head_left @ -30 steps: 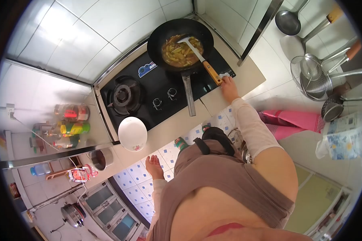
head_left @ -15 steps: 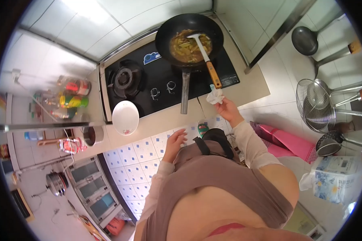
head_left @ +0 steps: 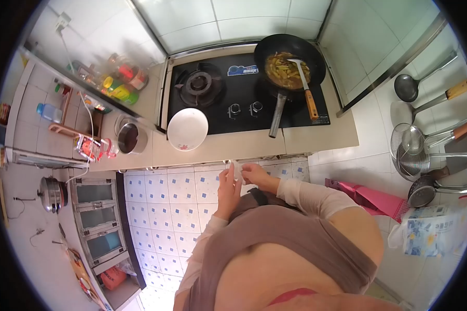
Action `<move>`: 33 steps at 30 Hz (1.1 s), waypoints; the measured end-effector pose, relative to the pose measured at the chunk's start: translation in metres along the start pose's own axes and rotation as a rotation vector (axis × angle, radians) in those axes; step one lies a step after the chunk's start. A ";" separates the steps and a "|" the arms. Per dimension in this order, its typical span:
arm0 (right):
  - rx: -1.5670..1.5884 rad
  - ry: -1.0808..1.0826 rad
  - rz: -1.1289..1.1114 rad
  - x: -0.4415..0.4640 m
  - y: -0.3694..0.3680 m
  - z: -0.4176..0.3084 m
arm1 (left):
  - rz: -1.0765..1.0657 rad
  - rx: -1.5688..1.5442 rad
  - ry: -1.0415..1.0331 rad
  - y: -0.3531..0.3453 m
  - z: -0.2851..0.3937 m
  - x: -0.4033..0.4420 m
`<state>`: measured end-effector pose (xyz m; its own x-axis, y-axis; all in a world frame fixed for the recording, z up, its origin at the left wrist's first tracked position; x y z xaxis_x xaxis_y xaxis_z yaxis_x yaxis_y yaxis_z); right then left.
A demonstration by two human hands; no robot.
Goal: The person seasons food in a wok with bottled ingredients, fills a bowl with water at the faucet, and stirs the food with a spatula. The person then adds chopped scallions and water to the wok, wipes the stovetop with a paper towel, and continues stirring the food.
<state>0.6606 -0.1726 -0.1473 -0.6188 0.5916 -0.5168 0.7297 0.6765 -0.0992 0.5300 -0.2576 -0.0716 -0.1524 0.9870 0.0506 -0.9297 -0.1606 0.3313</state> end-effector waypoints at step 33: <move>-0.810 0.444 -0.484 -0.013 -0.170 -0.044 | 0.582 -0.218 0.399 0.131 -0.045 -0.151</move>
<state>0.5321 -0.2766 -0.0864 -0.9641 0.1759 -0.1987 0.0631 0.8791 0.4724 0.4159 -0.4275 -0.0777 -0.7129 0.6724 -0.1993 -0.7006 -0.6958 0.1585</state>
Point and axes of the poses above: each hand's wrist, its own x-axis towards the middle knuckle, its own y-axis out of the back of the hand, z = x × y, the point moved 1 cm from there along x, towards the middle knuckle, and after that the axes turned 15 degrees about -x, right-handed, at the moved point
